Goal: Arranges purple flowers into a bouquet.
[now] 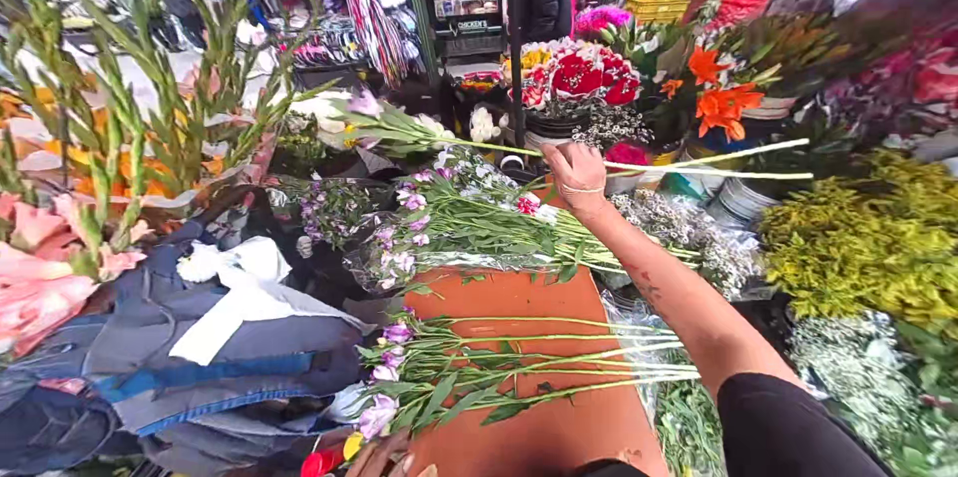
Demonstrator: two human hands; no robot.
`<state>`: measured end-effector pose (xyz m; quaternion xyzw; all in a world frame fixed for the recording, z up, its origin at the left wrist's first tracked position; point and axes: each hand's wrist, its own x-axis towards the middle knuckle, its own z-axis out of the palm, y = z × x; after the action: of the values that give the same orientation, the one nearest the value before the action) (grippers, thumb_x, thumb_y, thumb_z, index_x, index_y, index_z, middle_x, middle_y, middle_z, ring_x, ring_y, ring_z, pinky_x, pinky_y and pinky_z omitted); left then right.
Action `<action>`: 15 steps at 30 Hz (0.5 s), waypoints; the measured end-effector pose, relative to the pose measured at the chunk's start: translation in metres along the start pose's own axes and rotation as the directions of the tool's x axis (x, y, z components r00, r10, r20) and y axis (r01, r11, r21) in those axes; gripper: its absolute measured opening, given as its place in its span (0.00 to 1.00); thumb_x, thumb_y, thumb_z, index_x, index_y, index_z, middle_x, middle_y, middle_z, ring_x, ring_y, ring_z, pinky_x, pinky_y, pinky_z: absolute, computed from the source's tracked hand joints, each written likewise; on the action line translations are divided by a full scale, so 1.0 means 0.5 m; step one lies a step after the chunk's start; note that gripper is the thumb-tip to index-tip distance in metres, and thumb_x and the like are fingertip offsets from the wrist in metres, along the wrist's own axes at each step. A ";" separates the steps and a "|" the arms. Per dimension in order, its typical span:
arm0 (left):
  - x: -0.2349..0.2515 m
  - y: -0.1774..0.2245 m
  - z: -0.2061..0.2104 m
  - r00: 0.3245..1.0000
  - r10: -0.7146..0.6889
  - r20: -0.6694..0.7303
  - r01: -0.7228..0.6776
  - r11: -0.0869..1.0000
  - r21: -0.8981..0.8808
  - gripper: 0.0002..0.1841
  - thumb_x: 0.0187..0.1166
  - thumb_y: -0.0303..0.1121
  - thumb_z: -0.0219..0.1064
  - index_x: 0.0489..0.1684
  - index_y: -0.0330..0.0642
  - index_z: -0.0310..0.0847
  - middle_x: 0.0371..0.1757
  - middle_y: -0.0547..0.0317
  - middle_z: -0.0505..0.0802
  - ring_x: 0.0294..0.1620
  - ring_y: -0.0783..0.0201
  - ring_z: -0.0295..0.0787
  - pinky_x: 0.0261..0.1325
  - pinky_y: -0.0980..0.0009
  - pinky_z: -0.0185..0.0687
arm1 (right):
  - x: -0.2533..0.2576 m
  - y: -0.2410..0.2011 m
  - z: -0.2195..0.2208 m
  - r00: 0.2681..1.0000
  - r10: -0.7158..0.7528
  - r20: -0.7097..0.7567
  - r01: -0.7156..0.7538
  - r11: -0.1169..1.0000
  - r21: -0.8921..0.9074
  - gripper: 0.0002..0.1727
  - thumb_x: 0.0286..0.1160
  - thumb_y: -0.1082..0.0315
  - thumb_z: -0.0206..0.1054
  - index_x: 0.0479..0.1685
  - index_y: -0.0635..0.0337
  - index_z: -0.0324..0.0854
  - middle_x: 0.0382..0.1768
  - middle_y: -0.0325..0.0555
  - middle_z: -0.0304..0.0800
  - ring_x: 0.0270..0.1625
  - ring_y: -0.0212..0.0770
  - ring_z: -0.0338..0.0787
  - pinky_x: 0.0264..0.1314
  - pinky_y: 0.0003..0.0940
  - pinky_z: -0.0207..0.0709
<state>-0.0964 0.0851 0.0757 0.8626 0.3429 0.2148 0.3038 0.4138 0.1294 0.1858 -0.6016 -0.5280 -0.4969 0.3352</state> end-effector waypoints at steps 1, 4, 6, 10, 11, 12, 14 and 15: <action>0.032 0.023 0.003 0.997 0.066 -0.046 -0.068 0.997 -0.046 0.17 0.84 0.33 0.64 0.59 0.27 0.87 0.51 0.39 0.95 0.41 0.56 0.94 0.50 0.58 0.91 | 0.007 -0.010 -0.030 0.999 -0.033 -0.002 0.033 0.999 0.008 0.12 0.79 0.71 0.67 0.57 0.55 0.91 0.40 0.57 0.93 0.43 0.58 0.92 0.40 0.52 0.80; 0.139 0.083 0.035 0.964 0.184 -0.193 -0.245 0.900 -0.362 0.23 0.88 0.42 0.60 0.70 0.31 0.80 0.57 0.57 0.94 0.32 0.80 0.85 0.36 0.82 0.84 | -0.001 -0.047 -0.115 0.997 -0.072 0.026 0.070 0.995 0.074 0.11 0.76 0.73 0.69 0.53 0.56 0.91 0.39 0.55 0.93 0.43 0.56 0.92 0.41 0.50 0.80; 0.223 0.149 0.058 0.954 0.182 -0.238 -0.293 0.732 -0.614 0.28 0.89 0.46 0.58 0.81 0.35 0.71 0.67 0.64 0.91 0.34 0.81 0.86 0.36 0.83 0.83 | -0.014 -0.073 -0.157 0.993 -0.115 0.023 0.112 0.987 0.119 0.11 0.75 0.74 0.68 0.51 0.56 0.92 0.37 0.53 0.93 0.41 0.54 0.92 0.40 0.48 0.82; 0.385 0.294 0.095 0.967 0.028 -0.254 -0.243 0.413 -0.878 0.20 0.96 0.36 0.41 0.79 0.37 0.61 0.66 0.62 0.90 0.38 0.73 0.92 0.40 0.77 0.89 | -0.067 -0.080 -0.141 0.983 -0.179 0.030 0.170 0.967 0.192 0.10 0.76 0.76 0.66 0.49 0.56 0.91 0.36 0.52 0.93 0.40 0.53 0.91 0.41 0.48 0.80; 0.421 0.311 0.102 0.966 -0.048 -0.256 -0.226 0.335 -0.915 0.19 0.96 0.36 0.39 0.75 0.38 0.65 0.61 0.62 0.92 0.38 0.73 0.92 0.41 0.78 0.88 | -0.086 -0.078 -0.128 0.986 -0.162 0.045 0.149 0.968 0.204 0.10 0.77 0.76 0.65 0.48 0.57 0.91 0.36 0.53 0.93 0.40 0.54 0.92 0.41 0.48 0.81; 0.454 0.323 0.110 0.959 -0.115 -0.261 -0.223 0.264 -0.938 0.18 0.97 0.36 0.38 0.69 0.39 0.70 0.55 0.62 0.94 0.37 0.72 0.92 0.42 0.78 0.88 | -0.102 -0.073 -0.122 0.986 -0.143 0.081 0.124 0.971 0.206 0.10 0.78 0.75 0.64 0.48 0.58 0.91 0.36 0.54 0.93 0.41 0.55 0.92 0.41 0.49 0.82; 0.496 0.341 0.122 0.940 -0.228 -0.254 -0.215 0.184 -0.959 0.16 0.97 0.35 0.39 0.55 0.40 0.74 0.43 0.62 0.94 0.35 0.71 0.92 0.42 0.76 0.89 | -0.136 -0.045 -0.126 0.974 -0.090 0.206 0.053 0.983 0.178 0.09 0.81 0.72 0.63 0.46 0.60 0.90 0.37 0.55 0.93 0.42 0.56 0.94 0.43 0.52 0.85; 0.502 0.348 0.122 0.930 -0.262 -0.257 -0.214 0.181 -0.960 0.15 0.97 0.34 0.40 0.51 0.41 0.73 0.40 0.62 0.93 0.35 0.70 0.92 0.43 0.76 0.90 | -0.160 -0.019 -0.134 0.952 -0.041 0.303 -0.002 0.990 0.141 0.08 0.82 0.72 0.62 0.45 0.61 0.88 0.38 0.57 0.93 0.44 0.58 0.94 0.46 0.55 0.84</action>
<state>0.1881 0.1425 0.1889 0.4032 0.1887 0.5351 0.7180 0.3924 0.0449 0.1272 -0.6409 -0.6127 -0.3633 0.2860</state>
